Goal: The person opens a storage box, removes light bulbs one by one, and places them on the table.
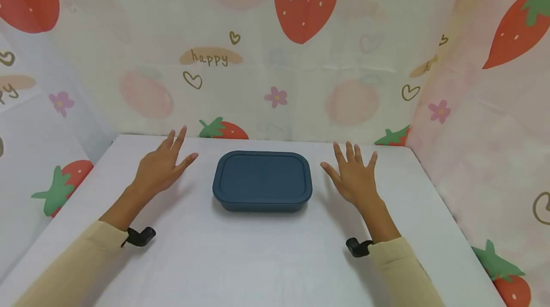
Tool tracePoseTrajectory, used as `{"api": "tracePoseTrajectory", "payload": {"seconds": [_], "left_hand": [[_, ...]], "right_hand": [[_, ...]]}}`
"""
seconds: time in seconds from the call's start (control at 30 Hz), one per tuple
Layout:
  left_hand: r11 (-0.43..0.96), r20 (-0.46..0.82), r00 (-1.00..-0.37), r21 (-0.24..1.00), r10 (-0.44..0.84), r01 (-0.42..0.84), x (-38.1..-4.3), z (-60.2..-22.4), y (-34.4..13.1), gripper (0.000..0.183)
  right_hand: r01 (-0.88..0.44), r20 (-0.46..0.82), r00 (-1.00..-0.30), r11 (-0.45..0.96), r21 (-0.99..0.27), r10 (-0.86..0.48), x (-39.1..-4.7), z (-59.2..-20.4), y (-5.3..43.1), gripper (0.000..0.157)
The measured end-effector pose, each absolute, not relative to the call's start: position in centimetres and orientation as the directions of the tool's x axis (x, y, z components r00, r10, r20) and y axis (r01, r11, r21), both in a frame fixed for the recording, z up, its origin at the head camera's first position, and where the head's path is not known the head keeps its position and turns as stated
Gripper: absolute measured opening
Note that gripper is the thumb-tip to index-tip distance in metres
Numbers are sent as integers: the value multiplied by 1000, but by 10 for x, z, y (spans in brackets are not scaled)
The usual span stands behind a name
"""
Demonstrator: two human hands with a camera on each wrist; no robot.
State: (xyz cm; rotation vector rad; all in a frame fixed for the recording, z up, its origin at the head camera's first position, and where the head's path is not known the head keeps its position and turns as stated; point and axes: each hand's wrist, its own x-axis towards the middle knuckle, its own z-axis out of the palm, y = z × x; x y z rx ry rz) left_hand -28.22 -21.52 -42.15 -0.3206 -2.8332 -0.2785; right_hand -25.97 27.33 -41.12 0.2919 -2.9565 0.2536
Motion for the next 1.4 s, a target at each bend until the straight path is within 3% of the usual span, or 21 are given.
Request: {"api": "tracePoseTrajectory", "payload": {"seconds": [0.57, 0.93, 1.4], "left_hand": [[921, 247, -947, 280, 204, 271, -255, -427, -171, 68], [888, 54, -974, 401, 221, 224, -264, -434, -158, 54], [890, 49, -970, 388, 238, 238, -262, -442, -148, 45]], "right_hand": [[-229, 178, -969, 886, -402, -169, -239, -420, 234, 60], [-187, 205, -973, 879, -439, -105, -240, -429, 219, 54], [-229, 259, -960, 830, -508, -106, -244, -436, 211, 48]]}}
